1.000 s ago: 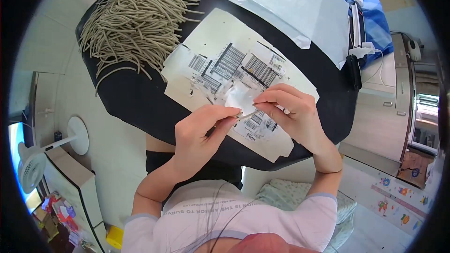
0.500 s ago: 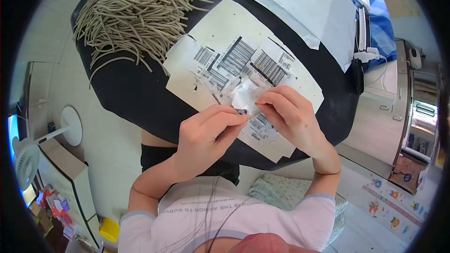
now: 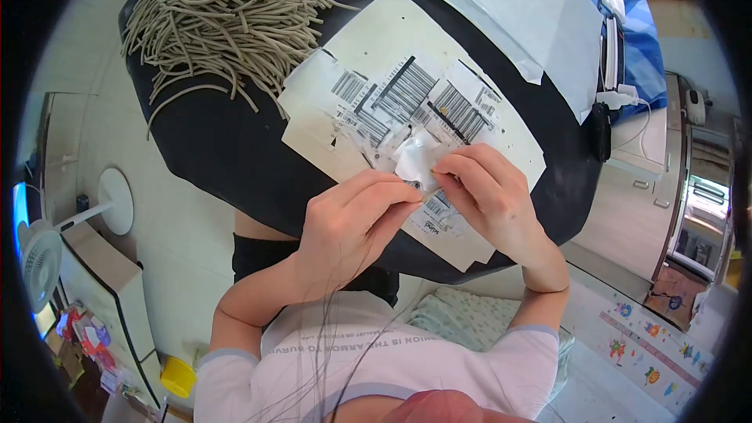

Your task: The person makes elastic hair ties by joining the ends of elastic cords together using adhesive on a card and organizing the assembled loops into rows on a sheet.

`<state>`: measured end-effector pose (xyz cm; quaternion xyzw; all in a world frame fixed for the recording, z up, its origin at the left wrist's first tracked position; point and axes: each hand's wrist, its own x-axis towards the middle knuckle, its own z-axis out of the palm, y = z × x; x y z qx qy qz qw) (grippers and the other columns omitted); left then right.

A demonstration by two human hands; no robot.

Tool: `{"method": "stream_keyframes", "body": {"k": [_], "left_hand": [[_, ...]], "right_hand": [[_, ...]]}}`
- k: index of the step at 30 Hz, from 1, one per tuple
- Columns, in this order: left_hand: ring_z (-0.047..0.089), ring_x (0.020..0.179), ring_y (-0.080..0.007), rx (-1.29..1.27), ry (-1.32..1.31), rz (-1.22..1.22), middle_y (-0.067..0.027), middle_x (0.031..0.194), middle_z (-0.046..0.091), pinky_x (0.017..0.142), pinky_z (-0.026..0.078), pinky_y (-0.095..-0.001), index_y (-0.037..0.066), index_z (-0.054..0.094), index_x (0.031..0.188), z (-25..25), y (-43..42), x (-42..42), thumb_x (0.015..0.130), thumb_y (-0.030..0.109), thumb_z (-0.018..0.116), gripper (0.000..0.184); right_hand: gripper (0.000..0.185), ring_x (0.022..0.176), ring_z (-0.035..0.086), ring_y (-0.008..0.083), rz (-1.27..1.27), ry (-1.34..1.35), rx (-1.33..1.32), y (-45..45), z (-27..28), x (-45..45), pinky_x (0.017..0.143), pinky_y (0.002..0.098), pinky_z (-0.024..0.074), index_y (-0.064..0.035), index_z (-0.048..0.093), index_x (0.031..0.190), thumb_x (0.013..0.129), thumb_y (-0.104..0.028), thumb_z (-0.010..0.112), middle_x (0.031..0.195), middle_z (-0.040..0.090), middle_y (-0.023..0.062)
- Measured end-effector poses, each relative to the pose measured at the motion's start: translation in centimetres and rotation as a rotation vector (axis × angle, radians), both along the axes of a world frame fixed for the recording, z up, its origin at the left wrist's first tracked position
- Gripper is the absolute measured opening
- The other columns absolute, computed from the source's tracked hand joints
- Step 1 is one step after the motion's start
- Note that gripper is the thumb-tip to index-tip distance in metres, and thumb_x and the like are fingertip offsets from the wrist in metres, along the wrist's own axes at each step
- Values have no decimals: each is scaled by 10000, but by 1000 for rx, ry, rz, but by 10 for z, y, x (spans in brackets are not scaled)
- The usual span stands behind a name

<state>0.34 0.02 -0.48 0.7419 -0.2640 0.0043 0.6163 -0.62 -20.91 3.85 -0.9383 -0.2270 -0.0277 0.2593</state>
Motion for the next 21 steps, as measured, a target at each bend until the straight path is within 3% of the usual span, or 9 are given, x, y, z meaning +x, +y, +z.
{"method": "stream_keyframes", "body": {"k": [7,13,16,19,21], "left_hand": [[656,680,-206,-46,91,-35,-105,866,668,599,528,-269,14,675,926,2,2,3,794,-22,746,154],[685,756,-145,-209,416,-130,-96,895,688,668,549,-240,-18,684,926,7,7,6,816,-29,729,119],[691,800,-125,-273,534,-173,-85,912,696,703,547,-230,-37,683,941,8,9,8,835,-29,712,110],[692,830,-116,-293,607,-211,-79,916,702,727,541,-222,-58,680,951,8,12,9,850,-27,698,107],[693,838,-115,-285,632,-231,-78,912,704,732,540,-220,-66,679,953,8,14,10,854,-25,694,108]], "right_hand": [[188,781,635,261,-33,-6,52,-1,-1,-1,647,330,528,-13,631,953,787,8,717,894,623,96],[164,840,665,166,-25,286,424,-8,8,-1,709,290,534,3,652,997,842,44,685,963,678,90],[163,919,668,131,-5,478,758,-5,-2,-5,756,255,532,19,648,1036,875,33,667,1059,700,97],[112,1040,660,223,-76,684,846,1,11,-8,926,345,526,71,599,1020,912,96,581,1080,687,213],[104,1014,668,213,-76,711,794,-2,11,-9,897,329,538,68,597,1018,920,94,575,1093,686,216]]}}
